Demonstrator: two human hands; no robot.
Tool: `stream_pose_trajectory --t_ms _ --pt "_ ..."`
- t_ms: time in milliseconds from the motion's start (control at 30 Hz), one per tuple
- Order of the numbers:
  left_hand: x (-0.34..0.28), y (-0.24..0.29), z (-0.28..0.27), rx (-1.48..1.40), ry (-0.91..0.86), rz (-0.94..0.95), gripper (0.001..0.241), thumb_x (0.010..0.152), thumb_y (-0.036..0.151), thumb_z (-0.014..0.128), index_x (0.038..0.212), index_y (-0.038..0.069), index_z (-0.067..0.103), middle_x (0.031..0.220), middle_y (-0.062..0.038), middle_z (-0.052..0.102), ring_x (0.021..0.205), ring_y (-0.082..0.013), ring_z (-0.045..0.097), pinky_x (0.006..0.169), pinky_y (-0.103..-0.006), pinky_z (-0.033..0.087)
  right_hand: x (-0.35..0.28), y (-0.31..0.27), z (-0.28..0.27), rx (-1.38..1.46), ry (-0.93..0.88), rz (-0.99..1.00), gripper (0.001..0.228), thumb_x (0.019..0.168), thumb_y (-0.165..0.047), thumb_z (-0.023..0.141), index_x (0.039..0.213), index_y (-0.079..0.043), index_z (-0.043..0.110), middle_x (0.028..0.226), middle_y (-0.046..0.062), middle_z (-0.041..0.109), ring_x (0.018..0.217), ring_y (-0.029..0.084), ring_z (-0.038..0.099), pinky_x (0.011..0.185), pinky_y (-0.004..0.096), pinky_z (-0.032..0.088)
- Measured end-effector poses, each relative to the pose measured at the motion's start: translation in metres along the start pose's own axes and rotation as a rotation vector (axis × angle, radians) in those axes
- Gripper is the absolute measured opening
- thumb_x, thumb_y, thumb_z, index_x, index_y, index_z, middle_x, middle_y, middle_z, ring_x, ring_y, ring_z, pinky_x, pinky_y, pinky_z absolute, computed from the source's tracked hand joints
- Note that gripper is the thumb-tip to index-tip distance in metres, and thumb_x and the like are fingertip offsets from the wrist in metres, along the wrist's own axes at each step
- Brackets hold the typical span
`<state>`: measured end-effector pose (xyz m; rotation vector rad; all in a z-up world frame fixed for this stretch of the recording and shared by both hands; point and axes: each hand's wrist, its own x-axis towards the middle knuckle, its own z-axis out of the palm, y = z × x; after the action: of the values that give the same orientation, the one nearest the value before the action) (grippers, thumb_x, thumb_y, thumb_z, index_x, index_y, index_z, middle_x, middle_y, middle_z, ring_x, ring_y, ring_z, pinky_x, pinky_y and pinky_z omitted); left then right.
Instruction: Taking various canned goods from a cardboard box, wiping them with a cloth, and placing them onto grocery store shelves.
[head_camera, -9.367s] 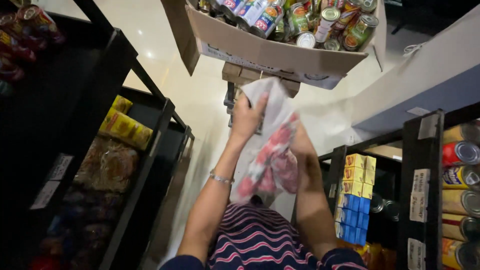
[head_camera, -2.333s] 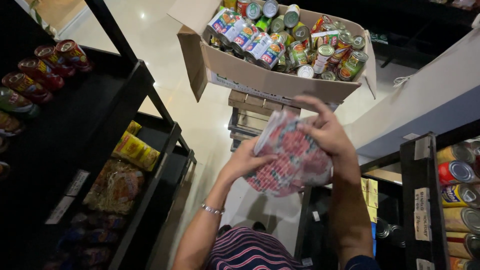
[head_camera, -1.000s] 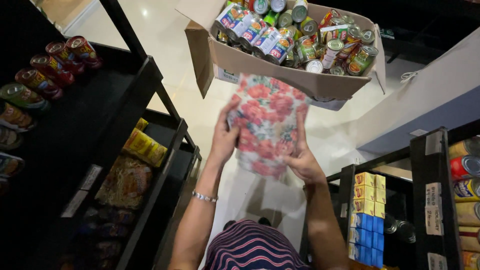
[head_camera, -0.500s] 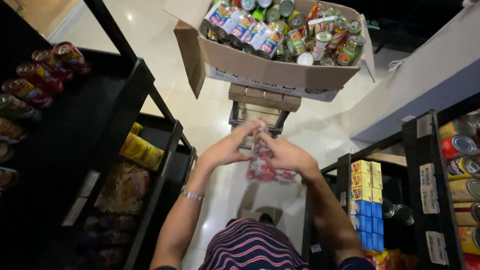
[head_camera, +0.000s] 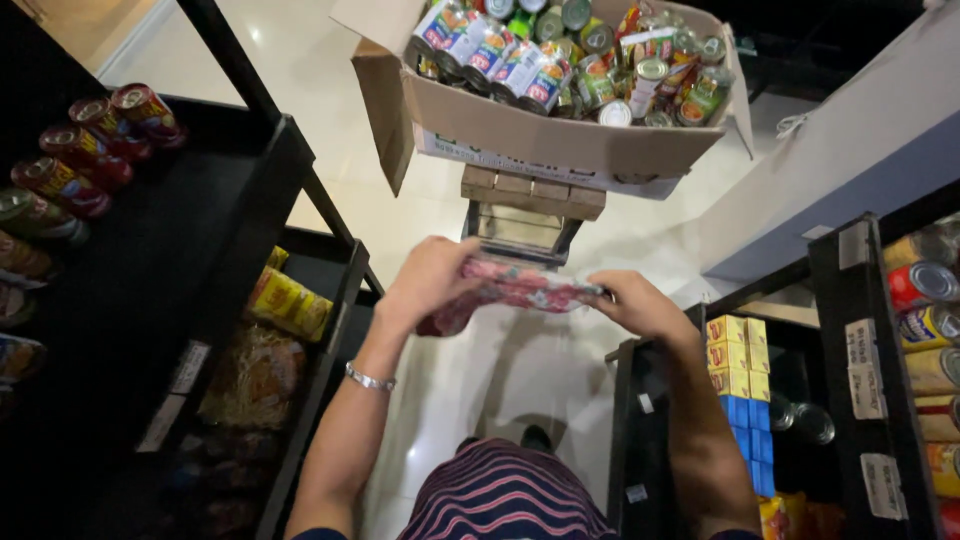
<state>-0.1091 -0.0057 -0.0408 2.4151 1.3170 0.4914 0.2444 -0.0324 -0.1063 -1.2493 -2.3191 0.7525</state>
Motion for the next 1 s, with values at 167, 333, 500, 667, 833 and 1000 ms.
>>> stream_pose_trajectory --t_ms 167,333,500,667,833,1000 --pt "0.006 0.018 0.027 0.006 0.076 0.308 0.021 0.088 0.024 0.074 0.100 0.012 0.062 0.092 -0.011 0.073 0.095 -0.0321 0.068 0.092 -0.0479 0.046 0.025 -0.111 -0.019 -0.268 0.229 -0.062 0.050 0.073 -0.028 0.079 0.116 -0.005 0.069 0.113 0.020 0.069 0.095 0.038 0.064 0.084 0.046 0.054" --pt "0.003 0.036 0.004 -0.022 0.052 0.404 0.028 0.085 0.025 0.074 0.104 0.010 0.061 0.091 -0.009 0.072 0.097 -0.0301 0.068 0.094 -0.0479 0.045 0.055 -0.085 0.005 -0.298 -0.069 -0.247 0.044 0.072 -0.031 0.088 0.105 -0.007 0.073 0.106 0.016 0.073 0.101 0.040 0.065 0.092 0.047 0.051" --pt "-0.004 0.011 -0.004 -0.010 0.420 0.143 0.058 0.076 0.033 0.086 0.125 0.013 0.063 0.123 -0.014 0.066 0.117 -0.0319 0.057 0.107 -0.0506 0.039 0.052 -0.034 0.013 0.102 -0.272 0.254 0.037 0.089 -0.020 0.071 0.125 -0.009 0.074 0.108 0.014 0.080 0.098 0.023 0.074 0.091 0.032 0.057" --pt "-0.002 -0.048 0.100 -0.408 0.786 -0.267 0.083 0.089 0.036 0.079 0.152 0.001 0.038 0.151 -0.026 0.041 0.143 -0.0331 0.038 0.119 -0.0469 0.033 0.054 -0.033 0.022 0.639 0.065 0.174 0.060 0.095 -0.004 0.063 0.152 -0.012 0.047 0.140 0.012 0.062 0.122 0.019 0.061 0.102 0.034 0.051" --pt "-0.011 -0.057 0.152 -1.084 0.682 -0.392 0.081 0.092 0.040 0.073 0.154 0.002 0.037 0.148 -0.020 0.048 0.138 -0.0258 0.046 0.116 -0.0399 0.041 0.055 -0.062 0.024 1.095 0.361 0.081 0.083 0.094 0.008 0.052 0.164 -0.020 0.017 0.164 0.011 0.034 0.132 0.023 0.054 0.106 0.038 0.050" --pt "-0.016 -0.041 0.156 -2.229 0.146 -0.409 0.073 0.094 0.038 0.065 0.152 0.003 0.041 0.133 -0.008 0.070 0.119 -0.0174 0.068 0.100 -0.0290 0.058 0.051 -0.061 0.038 1.062 0.431 -0.026 0.085 0.093 0.012 0.052 0.166 -0.017 0.020 0.170 0.013 0.030 0.146 0.022 0.043 0.118 0.035 0.040"
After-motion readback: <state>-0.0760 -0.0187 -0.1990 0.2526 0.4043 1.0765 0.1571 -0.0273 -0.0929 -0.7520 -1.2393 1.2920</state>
